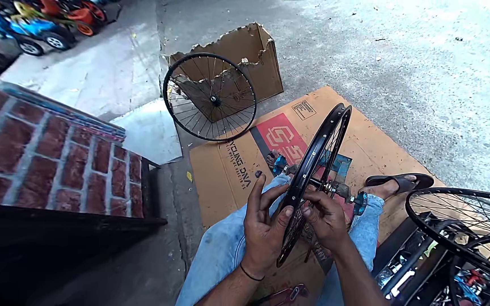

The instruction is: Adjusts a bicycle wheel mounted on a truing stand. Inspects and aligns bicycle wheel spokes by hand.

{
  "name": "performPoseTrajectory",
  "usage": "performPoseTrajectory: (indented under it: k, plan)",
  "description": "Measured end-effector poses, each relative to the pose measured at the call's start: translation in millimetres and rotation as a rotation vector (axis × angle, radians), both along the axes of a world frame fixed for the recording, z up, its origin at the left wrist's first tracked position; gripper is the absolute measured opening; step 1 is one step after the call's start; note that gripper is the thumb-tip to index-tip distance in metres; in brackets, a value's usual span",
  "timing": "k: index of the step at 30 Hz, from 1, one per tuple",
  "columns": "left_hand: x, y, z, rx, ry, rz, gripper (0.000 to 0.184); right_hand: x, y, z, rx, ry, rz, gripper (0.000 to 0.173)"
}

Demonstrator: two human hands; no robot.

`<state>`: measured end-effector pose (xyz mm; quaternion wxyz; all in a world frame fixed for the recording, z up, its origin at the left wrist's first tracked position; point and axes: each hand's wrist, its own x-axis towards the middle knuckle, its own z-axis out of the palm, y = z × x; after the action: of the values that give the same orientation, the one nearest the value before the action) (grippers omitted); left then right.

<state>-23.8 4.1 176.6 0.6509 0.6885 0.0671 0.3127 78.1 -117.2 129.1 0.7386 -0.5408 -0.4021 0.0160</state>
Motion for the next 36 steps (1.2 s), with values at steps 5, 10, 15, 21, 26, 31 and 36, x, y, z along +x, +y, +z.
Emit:
performPoseTrajectory:
  k: [5,10,15,21,26,31,36]
  plan:
    - [0,-3,3,0.015,0.02,0.025,0.062,13,1,12,0.047,0.037,0.038,0.016]
    - [1,17,1,0.055,0.045,-0.156,0.06,-27,39,1,0.218,0.118,-0.26,0.013]
    - [-2,21,2,0.1,0.077,-0.262,0.059,-47,44,-11,0.122,0.031,-0.497,0.013]
    - [3,11,13,0.298,0.055,-0.188,0.055,-56,22,-19,0.206,0.212,-0.669,0.023]
    - [15,6,25,0.29,0.13,-0.068,0.045,-16,43,3,0.115,0.151,-0.64,0.03]
    - [37,10,39,0.169,0.166,0.093,0.017,16,45,-9,0.012,0.017,-0.372,0.034]
    - [32,12,28,0.192,0.045,0.048,0.02,9,35,15,0.134,0.113,-0.2,0.035]
